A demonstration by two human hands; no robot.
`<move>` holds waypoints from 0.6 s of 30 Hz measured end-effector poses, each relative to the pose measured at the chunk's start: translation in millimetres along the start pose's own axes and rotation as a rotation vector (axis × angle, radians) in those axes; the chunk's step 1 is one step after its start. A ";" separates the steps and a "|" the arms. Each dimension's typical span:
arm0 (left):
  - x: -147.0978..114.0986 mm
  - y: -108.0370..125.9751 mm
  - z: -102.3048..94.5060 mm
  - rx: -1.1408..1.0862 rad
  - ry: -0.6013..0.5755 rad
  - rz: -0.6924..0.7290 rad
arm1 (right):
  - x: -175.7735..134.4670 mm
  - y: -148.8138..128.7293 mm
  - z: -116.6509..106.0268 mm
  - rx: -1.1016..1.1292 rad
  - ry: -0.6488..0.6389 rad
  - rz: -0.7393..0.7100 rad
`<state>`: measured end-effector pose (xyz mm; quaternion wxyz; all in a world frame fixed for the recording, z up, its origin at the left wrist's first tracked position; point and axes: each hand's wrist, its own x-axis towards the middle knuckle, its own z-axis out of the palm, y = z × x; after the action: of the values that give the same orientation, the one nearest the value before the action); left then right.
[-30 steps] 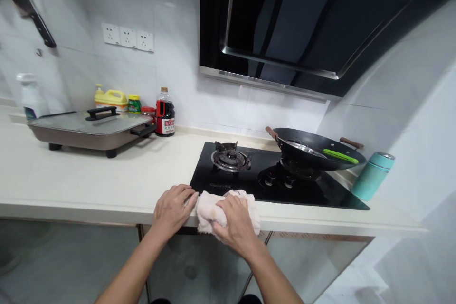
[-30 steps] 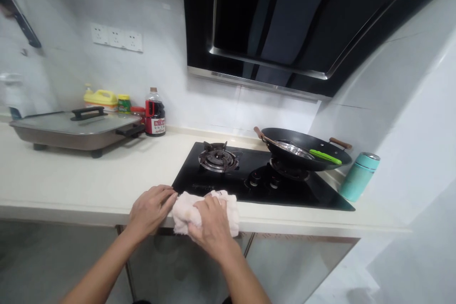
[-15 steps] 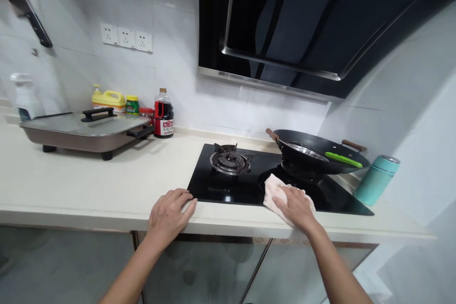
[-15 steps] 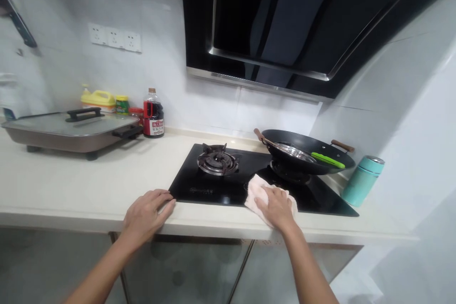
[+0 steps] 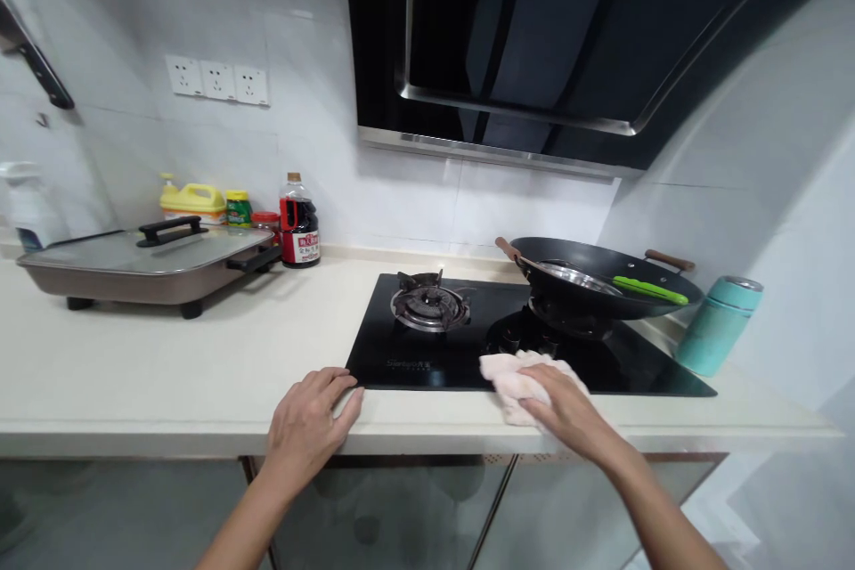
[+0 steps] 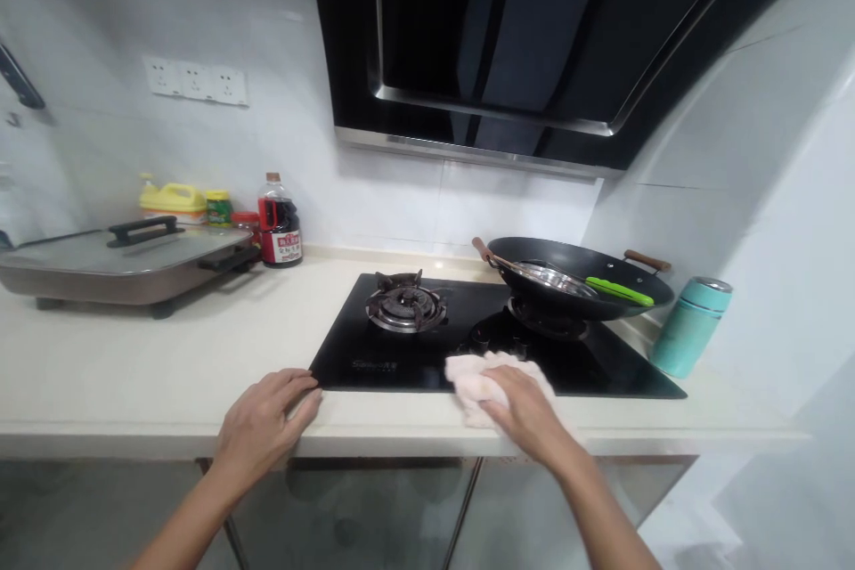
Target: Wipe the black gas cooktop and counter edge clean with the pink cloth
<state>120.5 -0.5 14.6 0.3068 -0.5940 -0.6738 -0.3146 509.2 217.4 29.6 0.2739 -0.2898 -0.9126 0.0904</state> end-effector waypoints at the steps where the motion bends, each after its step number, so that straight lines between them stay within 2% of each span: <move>1: 0.1 0.4 0.1 0.009 0.007 -0.001 | -8.8 24.2 -8.6 -0.042 0.020 0.055; 4: 1.0 2.2 0.5 0.023 0.020 -0.013 | -25.6 87.5 -33.0 -0.168 0.044 0.243; 7: 1.4 3.1 0.6 0.010 0.009 -0.013 | -17.9 119.8 -47.4 -0.312 -0.029 0.392; 12: 1.1 2.7 0.1 0.013 0.009 -0.020 | 18.4 124.5 -48.7 -0.546 -0.088 0.570; 15: 1.5 3.3 -0.2 0.012 0.015 -0.016 | 33.4 120.6 -46.1 -0.583 -0.046 0.660; 18: 1.8 4.1 -0.1 0.012 0.013 -0.024 | 50.2 114.7 -43.9 -0.518 -0.035 0.719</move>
<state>124.3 0.9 16.3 0.3111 -0.5818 -0.6809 -0.3181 554.2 340.3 51.5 0.1279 -0.6465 -0.7507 -0.0469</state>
